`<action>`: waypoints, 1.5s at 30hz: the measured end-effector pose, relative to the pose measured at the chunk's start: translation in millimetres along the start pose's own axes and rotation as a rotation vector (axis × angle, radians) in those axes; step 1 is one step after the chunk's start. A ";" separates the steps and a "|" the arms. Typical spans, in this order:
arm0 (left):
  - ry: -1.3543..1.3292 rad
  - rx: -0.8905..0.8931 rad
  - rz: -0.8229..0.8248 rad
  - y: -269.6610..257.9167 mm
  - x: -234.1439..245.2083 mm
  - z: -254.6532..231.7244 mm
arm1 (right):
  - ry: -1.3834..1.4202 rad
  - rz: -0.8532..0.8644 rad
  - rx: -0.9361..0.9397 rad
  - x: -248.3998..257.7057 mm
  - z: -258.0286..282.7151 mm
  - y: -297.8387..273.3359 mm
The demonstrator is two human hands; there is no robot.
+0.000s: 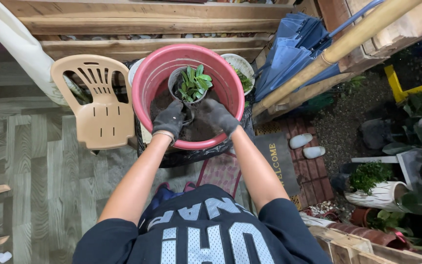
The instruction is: Transplanting small plants into a larger pot with soil.
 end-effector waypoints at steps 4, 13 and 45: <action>-0.114 -0.108 -0.166 9.7 -2.6 9.9 | -0.992 0.372 -0.348 -26.3 -19.5 -3.4; -0.230 -0.175 -0.206 16.9 -14.3 22.6 | -0.929 0.571 0.060 -69.3 -76.9 11.9; -0.455 -0.119 -0.067 -6.8 22.2 -8.0 | -0.692 -0.262 -0.298 -1.1 -17.5 -0.4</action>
Point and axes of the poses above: each hand's wrist, its own y-axis towards the middle knuckle, its own x-axis out of the back of the hand, z = x × y, the point moved 10 cm from there along y, towards the middle knuckle, and after that the axes turned 7 degrees about x, right-handed, at the moved point
